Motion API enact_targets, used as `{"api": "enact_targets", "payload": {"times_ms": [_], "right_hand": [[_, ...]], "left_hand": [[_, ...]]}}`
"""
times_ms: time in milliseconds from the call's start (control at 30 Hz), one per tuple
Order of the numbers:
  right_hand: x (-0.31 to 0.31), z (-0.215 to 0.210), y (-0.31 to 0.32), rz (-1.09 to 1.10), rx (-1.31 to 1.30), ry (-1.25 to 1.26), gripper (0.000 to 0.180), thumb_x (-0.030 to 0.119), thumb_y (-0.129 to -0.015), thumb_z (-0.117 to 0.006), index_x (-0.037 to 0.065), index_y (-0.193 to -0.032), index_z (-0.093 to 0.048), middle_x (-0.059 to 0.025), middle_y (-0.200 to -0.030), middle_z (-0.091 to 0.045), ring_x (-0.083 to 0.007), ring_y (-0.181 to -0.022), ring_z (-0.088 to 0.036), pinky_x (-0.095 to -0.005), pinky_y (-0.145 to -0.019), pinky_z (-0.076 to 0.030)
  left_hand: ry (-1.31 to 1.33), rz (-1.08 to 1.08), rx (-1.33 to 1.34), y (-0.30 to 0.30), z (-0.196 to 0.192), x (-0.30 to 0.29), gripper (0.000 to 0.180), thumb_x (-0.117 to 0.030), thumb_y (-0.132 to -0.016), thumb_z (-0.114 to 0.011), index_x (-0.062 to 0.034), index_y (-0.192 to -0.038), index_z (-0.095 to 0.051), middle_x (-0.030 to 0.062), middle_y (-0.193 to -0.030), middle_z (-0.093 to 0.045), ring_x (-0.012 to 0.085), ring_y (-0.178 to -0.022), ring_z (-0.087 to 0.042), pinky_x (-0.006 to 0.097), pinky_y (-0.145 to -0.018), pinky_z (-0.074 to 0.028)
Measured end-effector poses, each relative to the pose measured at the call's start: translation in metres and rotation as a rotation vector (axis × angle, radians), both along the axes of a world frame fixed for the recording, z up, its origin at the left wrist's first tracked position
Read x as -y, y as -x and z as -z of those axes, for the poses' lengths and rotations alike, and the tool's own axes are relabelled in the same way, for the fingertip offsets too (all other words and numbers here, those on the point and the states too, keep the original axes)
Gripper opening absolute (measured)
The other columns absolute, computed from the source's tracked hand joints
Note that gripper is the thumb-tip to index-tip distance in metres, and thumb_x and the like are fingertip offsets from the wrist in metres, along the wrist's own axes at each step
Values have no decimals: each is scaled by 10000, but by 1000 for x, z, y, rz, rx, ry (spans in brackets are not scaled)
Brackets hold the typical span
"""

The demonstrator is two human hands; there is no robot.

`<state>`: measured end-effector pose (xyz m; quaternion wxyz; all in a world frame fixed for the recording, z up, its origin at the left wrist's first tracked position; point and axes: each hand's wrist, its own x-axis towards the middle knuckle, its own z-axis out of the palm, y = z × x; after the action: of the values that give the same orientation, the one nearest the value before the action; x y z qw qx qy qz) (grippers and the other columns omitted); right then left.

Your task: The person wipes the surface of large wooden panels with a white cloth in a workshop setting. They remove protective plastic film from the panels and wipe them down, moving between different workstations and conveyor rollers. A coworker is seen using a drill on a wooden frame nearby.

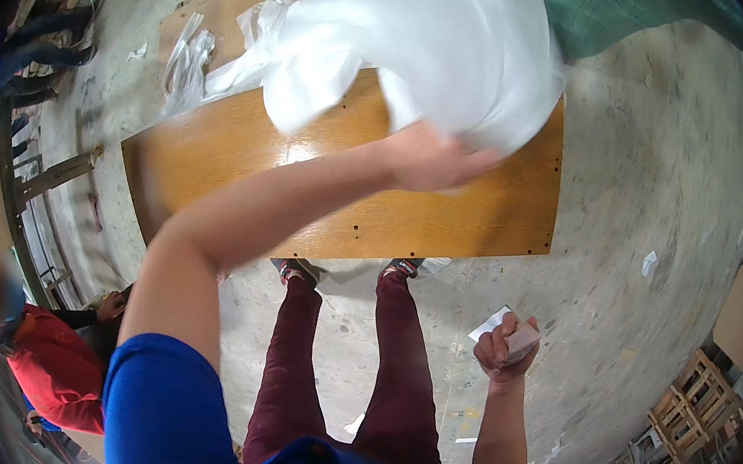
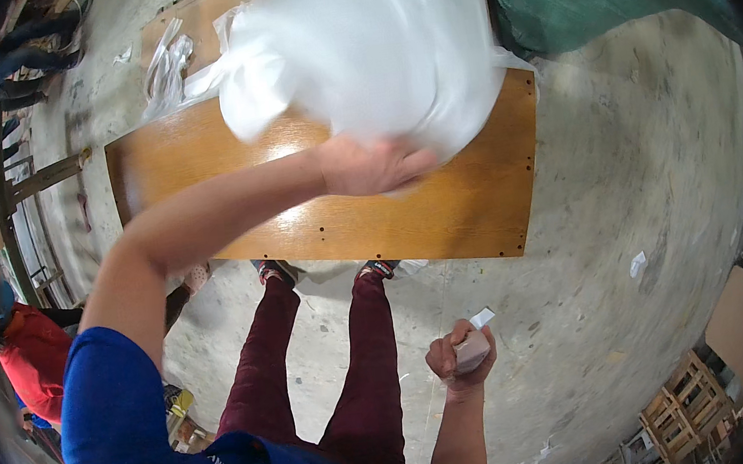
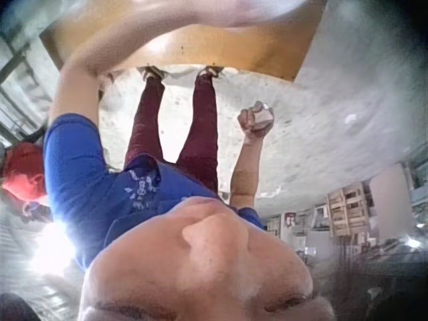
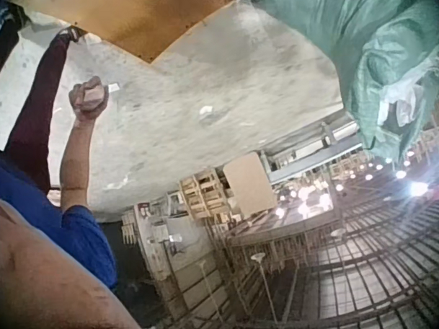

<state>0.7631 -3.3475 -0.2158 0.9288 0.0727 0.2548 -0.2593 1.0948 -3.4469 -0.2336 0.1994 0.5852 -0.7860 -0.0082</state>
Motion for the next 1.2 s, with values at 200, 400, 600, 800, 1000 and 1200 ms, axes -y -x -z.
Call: {"api": "enact_targets", "payload": {"times_ms": [200,400,600,800,1000,1200], "right_hand": [[8,5,17,-26,-29,94,492,472,-936,-336,32,-931,-556,-139,-590,-563,-182,-415,-388,-302,-390,-317],[-3,10,-3,-21,19,47,494,477,-939,-321,36,-915,-542,-149,-606,-567,-188,-439,-398,-312,-393,-332],[-3,1,-20,-150,68,123,523,514,-926,-333,32,-993,-526,-134,-611,-553,-184,-475,-427,-294,-387,-334],[-18,5,-69,-226,-170,-79,561,512,-916,-315,29,-1149,-479,-176,-837,-550,-241,-551,-521,-284,-363,-377],[-44,17,-112,-209,-153,-42,385,398,-948,-372,129,-1205,-467,-258,-1320,-401,-396,-900,-609,-290,-372,-453],[-98,55,-284,-508,-223,308,374,276,-954,-419,112,-1288,-386,-129,-971,-520,-83,-519,-392,-175,-342,-310]], "left_hand": [[-520,-400,223,-198,13,23,294,-230,-872,-490,-63,-1111,-519,180,-1139,-535,235,-1056,-523,352,-897,-425],[-380,-942,-823,-190,40,40,280,-216,-846,-521,-78,-1087,-560,161,-1082,-583,245,-995,-565,358,-847,-452],[-572,-1108,-1397,-154,75,56,269,-201,-821,-552,-92,-1062,-600,143,-1024,-632,255,-935,-608,363,-797,-478],[51,-920,-642,-229,36,28,313,-256,-858,-511,-25,-1052,-591,170,-938,-630,310,-862,-599,391,-765,-475],[-356,-720,-845,-93,67,-185,208,-224,-877,-506,-21,-868,-550,221,-808,-585,400,-750,-564,471,-674,-453],[-1371,-747,-593,3,77,-568,290,-276,-822,-531,-78,-1029,-572,164,-1066,-556,364,-1058,-512,487,-860,-449]]}}
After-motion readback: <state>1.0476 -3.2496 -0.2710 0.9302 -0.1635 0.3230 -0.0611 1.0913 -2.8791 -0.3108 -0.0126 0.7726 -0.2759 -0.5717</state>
